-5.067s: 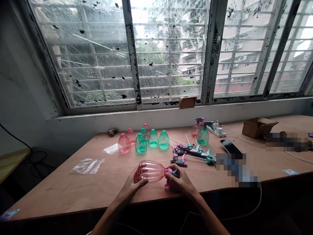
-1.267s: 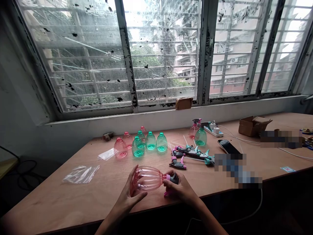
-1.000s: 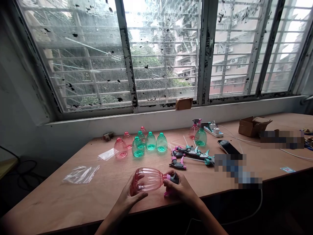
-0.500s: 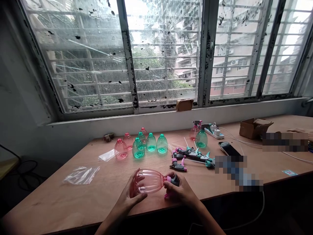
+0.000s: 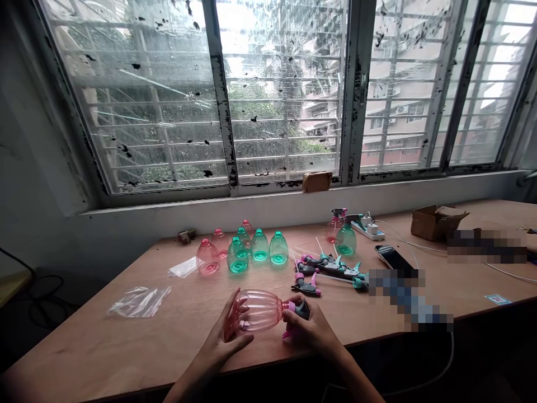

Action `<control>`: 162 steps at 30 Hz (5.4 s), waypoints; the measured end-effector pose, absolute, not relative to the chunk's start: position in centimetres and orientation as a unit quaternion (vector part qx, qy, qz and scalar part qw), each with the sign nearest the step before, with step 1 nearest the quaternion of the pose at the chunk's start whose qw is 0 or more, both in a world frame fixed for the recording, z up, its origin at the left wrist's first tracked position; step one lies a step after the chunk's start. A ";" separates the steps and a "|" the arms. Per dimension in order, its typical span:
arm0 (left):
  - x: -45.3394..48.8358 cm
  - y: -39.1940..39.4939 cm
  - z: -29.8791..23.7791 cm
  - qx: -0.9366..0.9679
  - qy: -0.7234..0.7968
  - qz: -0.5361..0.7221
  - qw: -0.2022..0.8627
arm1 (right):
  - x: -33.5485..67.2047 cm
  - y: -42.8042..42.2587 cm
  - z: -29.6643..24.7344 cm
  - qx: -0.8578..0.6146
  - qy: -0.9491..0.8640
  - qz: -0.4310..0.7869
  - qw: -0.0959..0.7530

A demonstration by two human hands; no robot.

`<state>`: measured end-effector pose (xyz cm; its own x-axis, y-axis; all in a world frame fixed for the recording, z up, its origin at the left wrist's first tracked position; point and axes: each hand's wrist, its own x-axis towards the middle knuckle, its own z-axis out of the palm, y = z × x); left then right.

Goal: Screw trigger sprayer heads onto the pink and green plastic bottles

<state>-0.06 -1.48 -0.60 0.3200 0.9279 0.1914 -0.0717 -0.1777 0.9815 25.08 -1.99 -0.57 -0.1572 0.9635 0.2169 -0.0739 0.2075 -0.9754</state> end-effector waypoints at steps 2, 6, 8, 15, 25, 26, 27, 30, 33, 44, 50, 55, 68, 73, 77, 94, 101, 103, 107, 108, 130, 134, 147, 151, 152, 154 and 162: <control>0.0 -1.6 -0.5 0.613 0.337 0.466 0.542 | 25.1 -2.0 -0.5 -0.385 -0.576 0.495 0.524; 0.1 -1.9 0.4 0.600 0.362 0.465 0.540 | 24.9 -2.2 -0.4 -0.372 -0.566 0.518 0.523; 0.0 -1.9 0.6 0.601 0.370 0.460 0.539 | 24.9 -2.2 -0.4 -0.368 -0.565 0.522 0.522; -0.2 -1.4 -0.6 0.611 0.329 0.466 0.548 | 25.0 -2.0 -0.3 -0.390 -0.581 0.484 0.525; -0.1 -2.1 0.7 0.600 0.376 0.460 0.536 | 24.9 -2.4 0.0 -0.399 -0.584 0.484 0.516; -0.1 -2.1 0.6 0.604 0.362 0.463 0.538 | 24.9 -2.4 0.1 -0.402 -0.584 0.481 0.516; -0.2 -2.1 0.4 0.610 0.347 0.467 0.538 | 24.9 -2.5 0.1 -0.405 -0.582 0.481 0.516; -0.2 -1.9 0.2 0.615 0.331 0.475 0.536 | 24.8 -2.5 0.2 -0.408 -0.578 0.487 0.512; 0.0 -2.0 0.4 0.606 0.343 0.484 0.530 | 24.8 -2.6 0.2 -0.405 -0.578 0.491 0.511; 0.2 -2.5 0.8 0.608 0.346 0.482 0.527 | 25.0 -2.5 -0.1 -0.392 -0.578 0.496 0.515; 0.3 -2.6 0.8 0.604 0.317 0.478 0.554 | 25.0 -2.6 0.1 -0.385 -0.571 0.503 0.523; 0.2 -2.5 1.1 0.601 0.337 0.483 0.540 | 24.9 -2.6 0.1 -0.391 -0.570 0.506 0.515; 0.3 -3.2 1.1 0.628 0.330 0.489 0.507 | 24.9 -2.6 0.0 -0.389 -0.578 0.497 0.517; 0.1 -2.5 0.4 0.596 0.374 0.492 0.513 | 24.9 -2.5 0.0 -0.390 -0.574 0.511 0.508; 0.3 -2.4 -0.1 0.616 0.347 0.502 0.497 | 24.9 -2.4 -0.1 -0.385 -0.573 0.502 0.521; 0.0 -2.6 0.4 0.625 0.324 0.490 0.514 | 25.0 -2.1 -0.6 -0.367 -0.573 0.510 0.526; 0.2 -2.5 1.0 0.594 0.356 0.495 0.524 | 25.0 -2.1 -0.9 -0.368 -0.574 0.512 0.522; 0.3 -2.4 1.0 0.602 0.332 0.507 0.520 | 25.0 -2.0 -1.0 -0.368 -0.572 0.512 0.525; 0.3 -2.3 0.8 0.603 0.318 0.507 0.528 | 24.9 -2.1 -1.0 -0.365 -0.572 0.508 0.530; 0.2 -2.3 0.7 0.600 0.326 0.505 0.528 | 24.9 -2.1 -0.9 -0.365 -0.571 0.510 0.529; -0.3 -2.3 0.6 0.618 0.354 0.474 0.518 | 24.8 -2.0 -0.8 -0.359 -0.564 0.526 0.525; -0.2 -2.2 0.4 0.641 0.301 0.480 0.518 | 24.9 -1.9 -0.9 -0.352 -0.565 0.525 0.531; -0.2 -2.7 1.2 0.604 0.350 0.495 0.517 | 24.7 -2.2 -0.7 -0.375 -0.556 0.538 0.512; -0.4 -2.6 0.9 0.612 0.321 0.499 0.523 | 24.8 -2.0 -1.0 -0.374 -0.565 0.526 0.515; -0.5 -2.6 1.0 0.610 0.321 0.499 0.525 | 24.8 -2.0 -1.1 -0.372 -0.569 0.523 0.514; -0.4 -2.7 1.1 0.604 0.331 0.506 0.520 | 24.8 -1.9 -1.3 -0.369 -0.572 0.521 0.514; -0.3 -2.6 1.0 0.578 0.376 0.496 0.528 | 24.7 -1.9 -1.0 -0.385 -0.576 0.505 0.515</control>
<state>-0.31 -2.59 0.97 0.2250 0.9583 0.1760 -0.0882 -0.1598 0.9832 24.73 -1.93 -1.04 -0.1737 0.9634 0.2044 -0.0757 0.1938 -0.9781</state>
